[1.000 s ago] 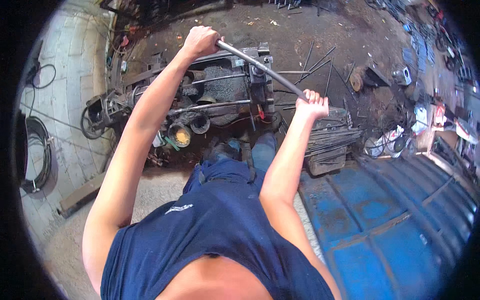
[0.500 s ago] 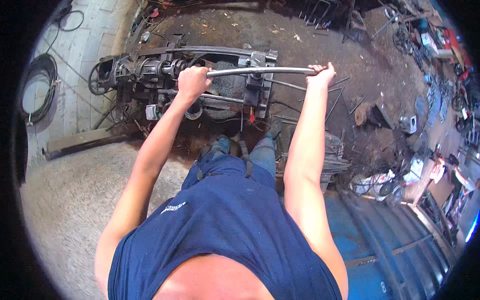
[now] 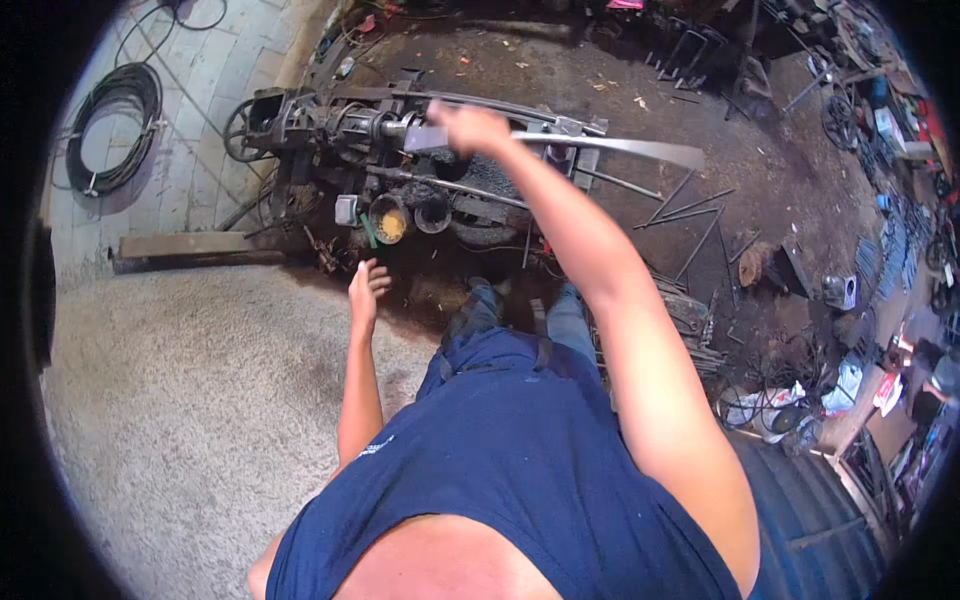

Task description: Operating a manual machine to bend metal rods into shape.

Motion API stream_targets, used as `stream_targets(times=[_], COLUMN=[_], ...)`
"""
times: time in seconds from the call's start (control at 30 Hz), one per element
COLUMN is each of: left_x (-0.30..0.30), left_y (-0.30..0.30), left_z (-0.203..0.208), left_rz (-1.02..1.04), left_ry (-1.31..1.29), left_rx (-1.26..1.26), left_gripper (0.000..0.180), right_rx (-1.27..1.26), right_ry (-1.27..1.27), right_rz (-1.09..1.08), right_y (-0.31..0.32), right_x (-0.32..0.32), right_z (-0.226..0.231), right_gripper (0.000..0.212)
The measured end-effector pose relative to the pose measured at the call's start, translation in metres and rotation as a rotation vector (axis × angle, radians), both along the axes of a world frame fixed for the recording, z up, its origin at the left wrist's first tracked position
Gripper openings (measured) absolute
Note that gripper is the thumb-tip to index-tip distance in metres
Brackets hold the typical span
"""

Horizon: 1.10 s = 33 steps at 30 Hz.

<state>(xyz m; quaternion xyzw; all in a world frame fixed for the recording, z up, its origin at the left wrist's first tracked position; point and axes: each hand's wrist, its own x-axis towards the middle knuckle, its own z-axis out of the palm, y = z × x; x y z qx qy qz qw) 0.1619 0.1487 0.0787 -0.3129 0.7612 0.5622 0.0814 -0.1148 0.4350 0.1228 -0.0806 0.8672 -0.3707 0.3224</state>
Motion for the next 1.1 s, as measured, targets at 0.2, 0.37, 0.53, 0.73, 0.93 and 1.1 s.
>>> stream_targets(times=[0.2, 0.37, 0.53, 0.73, 0.93, 1.1], left_x=[0.032, 0.009, -0.018, -0.012, 0.007, 0.011], left_y=[-0.027, -0.01, -0.008, -0.006, 0.001, 0.005], left_z=[-0.042, -0.037, -0.03, -0.03, -0.037, -0.037], left_rz=[-0.057, -0.139, -0.194, -0.154, -0.098, -0.11], left_ry=[-0.156, -0.132, -0.079, -0.063, -0.08, -0.094], left_rx=[-0.027, 0.013, -0.039, -0.035, -0.025, -0.064], left_gripper=[0.059, 0.059, 0.058, 0.056, 0.056, 0.055], right_rx=[0.09, 0.524, 0.312, 0.261, -0.034, -0.095], right_ry=[0.401, 0.565, 0.473, 0.756, 0.175, 0.203], right_rz=[-0.13, -0.74, -0.709, -0.628, -0.826, -0.963], right_y=[0.161, 0.286, 0.247, 0.181, 0.15, 0.113], right_x=[0.159, 0.161, 0.158, 0.168, 0.165, 0.136], right_z=[0.023, 0.014, 0.051, 0.073, 0.026, 0.017], right_gripper=[0.033, 0.068, 0.059, 0.045, 0.061, 0.097])
